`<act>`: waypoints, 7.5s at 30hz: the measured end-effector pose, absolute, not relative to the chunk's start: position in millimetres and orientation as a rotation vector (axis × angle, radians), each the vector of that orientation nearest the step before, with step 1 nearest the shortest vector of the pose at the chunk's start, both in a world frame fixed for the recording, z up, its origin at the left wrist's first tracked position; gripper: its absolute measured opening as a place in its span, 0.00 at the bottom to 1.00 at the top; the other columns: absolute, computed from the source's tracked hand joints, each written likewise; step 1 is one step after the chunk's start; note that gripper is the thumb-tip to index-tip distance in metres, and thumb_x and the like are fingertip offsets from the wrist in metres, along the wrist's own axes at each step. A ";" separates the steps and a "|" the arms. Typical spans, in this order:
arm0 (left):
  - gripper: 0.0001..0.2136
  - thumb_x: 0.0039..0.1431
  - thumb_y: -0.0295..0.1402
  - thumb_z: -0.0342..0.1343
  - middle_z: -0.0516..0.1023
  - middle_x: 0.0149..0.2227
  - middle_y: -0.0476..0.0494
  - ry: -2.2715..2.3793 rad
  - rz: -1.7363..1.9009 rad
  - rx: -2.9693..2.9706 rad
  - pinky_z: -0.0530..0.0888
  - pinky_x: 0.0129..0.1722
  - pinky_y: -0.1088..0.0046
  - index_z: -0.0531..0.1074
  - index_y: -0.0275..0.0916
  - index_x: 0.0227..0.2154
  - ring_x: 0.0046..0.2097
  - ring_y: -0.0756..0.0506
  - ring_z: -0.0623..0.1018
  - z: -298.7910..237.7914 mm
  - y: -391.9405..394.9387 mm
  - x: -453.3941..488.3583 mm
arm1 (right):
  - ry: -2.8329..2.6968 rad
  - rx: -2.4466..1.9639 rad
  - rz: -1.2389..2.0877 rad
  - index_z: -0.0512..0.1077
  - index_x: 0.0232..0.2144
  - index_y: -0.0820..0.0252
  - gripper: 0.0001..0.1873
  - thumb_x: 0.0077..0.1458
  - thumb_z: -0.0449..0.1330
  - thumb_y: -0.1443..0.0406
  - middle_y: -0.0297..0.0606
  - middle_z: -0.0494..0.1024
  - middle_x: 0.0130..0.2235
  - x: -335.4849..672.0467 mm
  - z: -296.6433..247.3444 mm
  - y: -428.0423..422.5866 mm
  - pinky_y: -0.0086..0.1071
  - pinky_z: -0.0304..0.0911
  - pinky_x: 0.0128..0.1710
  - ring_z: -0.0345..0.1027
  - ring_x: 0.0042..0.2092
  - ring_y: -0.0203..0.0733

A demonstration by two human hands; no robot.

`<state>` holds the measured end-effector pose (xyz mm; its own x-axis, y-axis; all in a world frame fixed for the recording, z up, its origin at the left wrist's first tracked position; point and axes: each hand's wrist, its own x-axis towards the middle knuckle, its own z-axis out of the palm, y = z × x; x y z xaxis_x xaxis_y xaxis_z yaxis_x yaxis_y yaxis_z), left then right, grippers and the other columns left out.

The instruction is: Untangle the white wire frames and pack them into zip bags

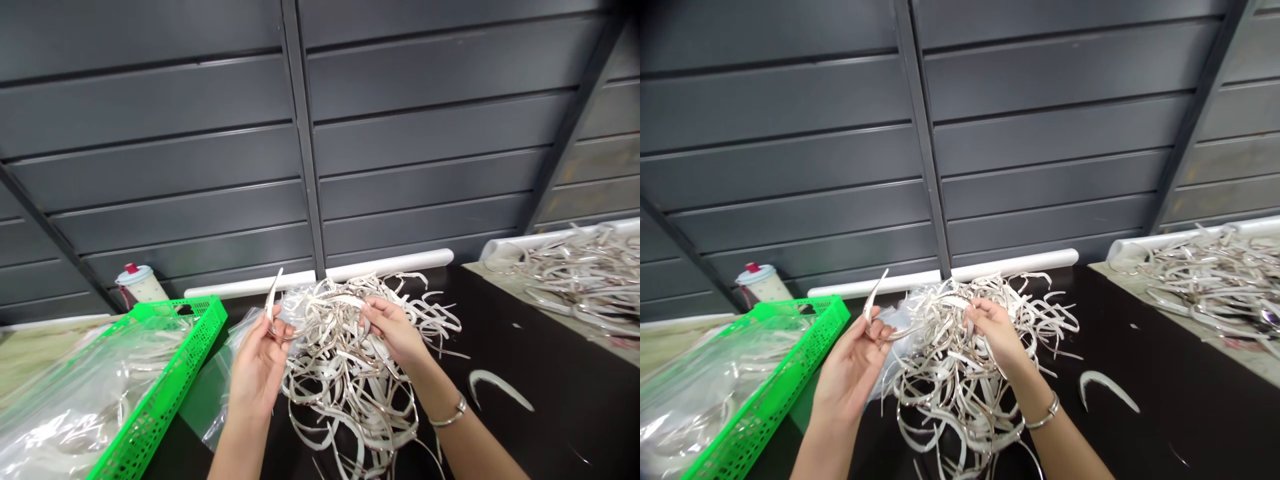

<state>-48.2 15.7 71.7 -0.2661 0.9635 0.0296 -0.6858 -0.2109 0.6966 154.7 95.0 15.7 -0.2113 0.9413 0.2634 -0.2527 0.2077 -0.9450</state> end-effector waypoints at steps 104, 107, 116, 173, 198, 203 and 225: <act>0.14 0.48 0.38 0.65 0.80 0.36 0.36 0.778 1.535 0.667 0.73 0.37 0.75 0.78 0.31 0.34 0.37 0.45 0.79 47.5 13.3 -8.2 | -1.160 -0.494 1.619 0.75 0.29 0.60 0.13 0.41 0.71 0.59 0.33 0.73 0.25 140.2 28.7 55.5 0.25 0.61 0.27 0.63 0.25 0.32; 0.13 0.47 0.39 0.65 0.79 0.32 0.41 0.759 1.528 0.667 0.72 0.34 0.76 0.78 0.33 0.31 0.34 0.48 0.77 41.6 12.9 1.1 | -1.460 -0.573 1.457 0.74 0.27 0.61 0.11 0.45 0.68 0.60 0.34 0.73 0.25 133.3 26.6 49.2 0.28 0.60 0.28 0.63 0.27 0.35; 0.11 0.48 0.37 0.65 0.76 0.30 0.46 0.746 1.470 0.728 0.69 0.34 0.77 0.75 0.36 0.32 0.33 0.49 0.74 32.8 6.3 12.7 | -1.846 -0.749 0.534 0.63 0.17 0.59 0.12 0.50 0.56 0.70 0.32 0.66 0.21 116.5 24.4 41.1 0.30 0.53 0.27 0.59 0.26 0.37; 0.07 0.48 0.35 0.63 0.58 0.14 0.56 0.807 1.639 0.839 0.69 0.31 0.77 0.74 0.37 0.25 0.22 0.54 0.64 72.1 0.0 -28.7 | -1.761 -0.669 1.167 0.58 0.60 0.45 0.27 0.59 0.56 0.58 0.38 0.41 0.67 179.9 20.7 97.4 0.42 0.61 0.55 0.61 0.58 0.49; 0.07 0.48 0.36 0.63 0.58 0.14 0.57 0.837 1.653 0.856 0.68 0.32 0.76 0.73 0.37 0.25 0.21 0.54 0.62 76.5 -1.8 -31.6 | -1.714 -1.226 0.856 0.58 0.59 0.55 0.29 0.55 0.55 0.61 0.46 0.60 0.59 168.5 -11.5 125.9 0.45 0.59 0.53 0.62 0.54 0.49; 0.08 0.47 0.36 0.64 0.58 0.14 0.56 0.830 1.637 0.846 0.68 0.32 0.77 0.74 0.38 0.25 0.22 0.54 0.63 73.6 0.9 -31.8 | -1.942 -1.178 1.006 0.75 0.41 0.58 0.26 0.33 0.70 0.70 0.41 0.78 0.39 160.7 -20.2 119.7 0.45 0.59 0.49 0.69 0.45 0.53; 0.17 0.39 0.43 0.69 0.66 0.18 0.53 0.932 1.513 0.893 0.62 0.25 0.78 0.71 0.35 0.20 0.23 0.53 0.63 34.1 26.3 -7.2 | -1.603 -0.515 1.355 0.66 0.33 0.58 0.07 0.50 0.61 0.68 0.32 0.73 0.30 124.1 18.6 64.0 0.32 0.62 0.35 0.68 0.33 0.39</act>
